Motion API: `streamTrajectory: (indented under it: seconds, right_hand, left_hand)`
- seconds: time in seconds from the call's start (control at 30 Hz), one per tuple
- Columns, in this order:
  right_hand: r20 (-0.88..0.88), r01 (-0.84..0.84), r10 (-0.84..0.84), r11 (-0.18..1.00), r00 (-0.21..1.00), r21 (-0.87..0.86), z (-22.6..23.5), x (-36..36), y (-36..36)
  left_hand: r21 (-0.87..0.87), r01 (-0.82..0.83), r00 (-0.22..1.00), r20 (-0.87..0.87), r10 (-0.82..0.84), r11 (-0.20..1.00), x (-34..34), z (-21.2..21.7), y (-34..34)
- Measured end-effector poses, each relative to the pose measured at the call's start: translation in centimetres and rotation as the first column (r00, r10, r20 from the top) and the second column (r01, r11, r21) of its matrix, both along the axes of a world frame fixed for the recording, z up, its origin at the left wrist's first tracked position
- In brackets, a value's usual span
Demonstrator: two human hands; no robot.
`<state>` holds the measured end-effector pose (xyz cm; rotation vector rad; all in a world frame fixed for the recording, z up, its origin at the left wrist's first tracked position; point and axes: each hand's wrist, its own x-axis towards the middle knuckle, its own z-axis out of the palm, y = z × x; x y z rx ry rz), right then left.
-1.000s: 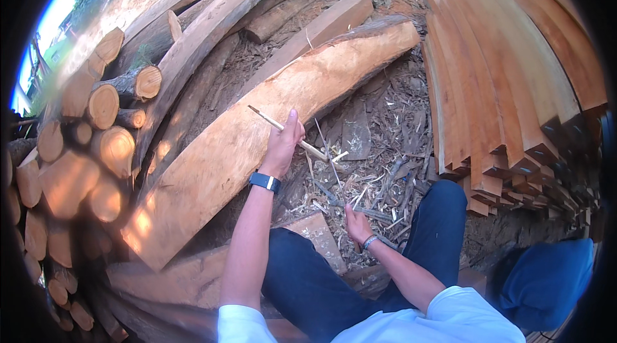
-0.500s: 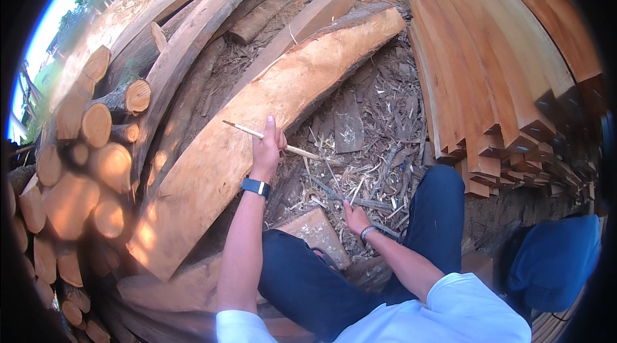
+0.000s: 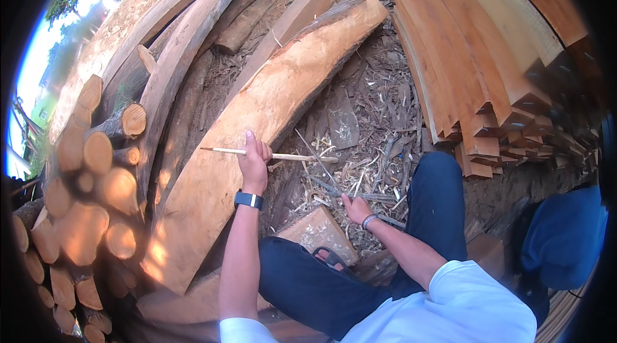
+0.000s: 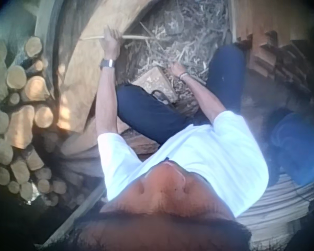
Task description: The person uses a blade to shave thin strips of wood from a long wooden stick.
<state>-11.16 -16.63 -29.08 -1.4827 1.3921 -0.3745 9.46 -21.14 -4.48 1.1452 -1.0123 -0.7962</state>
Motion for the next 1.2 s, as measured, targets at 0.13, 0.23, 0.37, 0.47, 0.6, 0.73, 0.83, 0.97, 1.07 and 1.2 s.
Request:
streamTrajectory:
  seconds: [0.13,0.23,0.37,0.47,0.6,0.73,0.83,0.97,1.07,1.2]
  right_hand:
    - [0.099,-0.025,0.010,0.987,0.995,0.158,1.9,1.0,0.7]
    - [0.119,0.015,-0.018,1.000,0.993,0.025,1.9,0.8,1.0]
    - [0.146,-0.031,0.004,0.983,0.989,0.181,-1.4,0.1,-0.4]
    - [0.527,-0.208,-0.348,0.648,0.775,0.733,-1.7,-0.3,-1.5]
    - [0.575,-0.337,-0.504,0.488,0.644,0.805,0.7,0.4,-1.2]
    - [0.582,-0.120,-0.226,0.861,0.781,0.495,4.7,1.5,-0.1]
    - [0.453,-0.050,0.085,0.995,0.888,-0.088,7.4,1.1,-1.2]
    - [0.184,-0.013,0.056,0.973,0.981,-0.229,5.8,0.3,-0.7]
    - [-0.066,-0.045,0.052,0.995,0.996,0.094,-0.4,0.1,-0.8]
    - [0.132,-0.020,-0.020,0.954,0.991,0.298,-0.4,0.4,-0.7]
  left_hand:
    - [-0.058,-0.020,1.000,-0.005,0.020,0.998,0.7,0.3,0.4]
    - [-0.050,-0.028,1.000,0.010,0.028,0.998,0.7,0.0,0.6]
    - [-0.029,-0.039,0.999,0.006,0.039,0.999,0.0,0.1,0.0]
    - [-0.038,-0.053,0.999,-0.010,0.053,0.998,0.3,0.1,-0.4]
    - [-0.029,-0.091,0.995,-0.031,0.091,0.995,0.9,0.2,0.3]
    - [-0.034,-0.041,0.999,0.027,0.041,0.999,0.5,0.1,0.4]
    - [-0.041,-0.032,0.999,-0.005,0.032,0.999,0.2,0.1,0.0]
    - [-0.036,-0.037,0.999,0.016,0.038,0.999,-0.2,-0.3,-0.4]
    - [-0.004,-0.033,0.998,0.054,0.033,0.999,-0.5,-0.2,-0.3]
    - [-0.026,-0.039,0.998,0.049,0.040,0.999,-0.6,-0.4,0.1]
